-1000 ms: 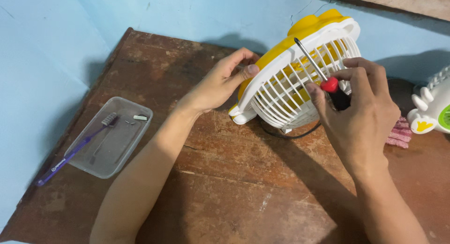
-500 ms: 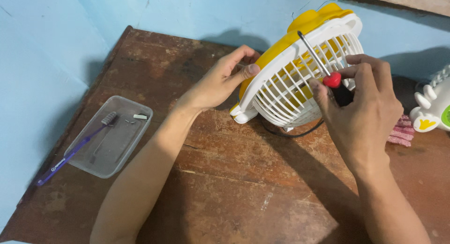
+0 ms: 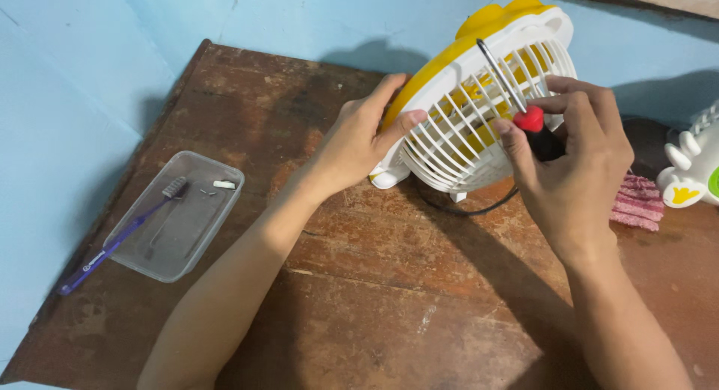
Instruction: The person uses a screwdriver to remove screws from the front grille of a small electric fan. They detach the grille, set it aside, and continue to remove additional screws from the fan housing.
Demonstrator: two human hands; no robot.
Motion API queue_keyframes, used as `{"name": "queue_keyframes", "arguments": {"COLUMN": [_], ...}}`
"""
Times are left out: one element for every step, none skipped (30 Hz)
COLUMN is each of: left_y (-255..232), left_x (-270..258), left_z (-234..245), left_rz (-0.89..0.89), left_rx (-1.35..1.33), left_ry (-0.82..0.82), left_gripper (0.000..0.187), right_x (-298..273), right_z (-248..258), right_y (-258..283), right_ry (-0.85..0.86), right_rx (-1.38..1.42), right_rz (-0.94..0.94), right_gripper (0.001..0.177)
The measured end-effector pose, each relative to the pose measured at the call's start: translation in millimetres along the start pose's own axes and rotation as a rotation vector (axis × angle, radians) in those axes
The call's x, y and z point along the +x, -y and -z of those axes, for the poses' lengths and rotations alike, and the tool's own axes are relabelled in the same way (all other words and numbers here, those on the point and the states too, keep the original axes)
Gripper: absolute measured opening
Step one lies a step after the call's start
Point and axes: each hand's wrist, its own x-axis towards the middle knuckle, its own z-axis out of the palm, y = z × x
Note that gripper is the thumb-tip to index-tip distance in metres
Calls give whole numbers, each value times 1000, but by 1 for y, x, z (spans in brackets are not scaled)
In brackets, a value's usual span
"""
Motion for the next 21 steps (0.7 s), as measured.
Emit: {"name": "queue_keyframes", "arguments": {"left_y": [3, 7, 11, 15, 19, 23, 27, 30, 33, 36, 38, 40, 42, 43, 45, 47, 48, 51, 53, 56, 59], "left_x": [1, 2, 4, 5, 7, 8, 9, 10, 9, 7, 4, 4, 4, 5, 5, 4, 4, 4, 4, 3, 1], "left_z": [-1, -2, -4, -5, -6, -6, -5, -4, -2, 0, 4, 6, 7, 7, 6, 5, 2, 1, -1, -3, -5], "left_rz": [-4, -8, -11, 33, 78, 123, 106, 90, 77, 62, 46, 30, 45, 59, 74, 91, 103, 116, 111, 106, 104], "left_rx": [1, 2, 1, -8, -17, -25, -57, -89, -121, -130, -136, -143, -146, -148, -152, -156, -158, -161, -177, -193, -209], "left_ry": [-20, -40, -59, -53, -47, -41, -47, -53, -58, -74, -93, -113, -95, -78, -58, -70, -82, -94, -104, -113, -122], "left_gripper": [62, 61, 60, 60, 60, 60, 60, 61, 62, 63, 64, 65, 66, 68, 69, 71, 72, 74, 75, 76, 78], "right_x": [1, 2, 3, 3, 4, 4, 5, 6, 5, 4, 4, 5, 4, 4, 3, 2, 3, 3, 4, 4, 3], "right_z": [-1, -1, -1, -1, 0, 0, 0, 1, 1, 2, 2, 2, 3, 3, 3, 3, 2, 1, 0, -1, -2], "right_y": [0, 0, 0, 0, 0, 1, 2, 3, 5, 7, 9, 11, 12, 14, 15, 16, 16, 16, 16, 17, 17], "right_ry": [8, 16, 25, 20, 16, 11, 13, 14, 18, 19, 20, 20, 27, 34, 42, 58, 72, 86, 84, 81, 81], "right_rx": [17, 35, 52, 76, 101, 127, 113, 99, 86, 82, 81, 79, 65, 52, 38, 67, 96, 126, 120, 113, 108], "right_rz": [-19, -38, -58, -57, -55, -53, -28, -2, 23, 39, 59, 79, 80, 81, 80, 28, -22, -71, -63, -55, -48], "right_gripper": [29, 30, 31, 32, 32, 33, 33, 34, 35, 36, 36, 37, 39, 40, 42, 42, 42, 42, 42, 42, 42]}}
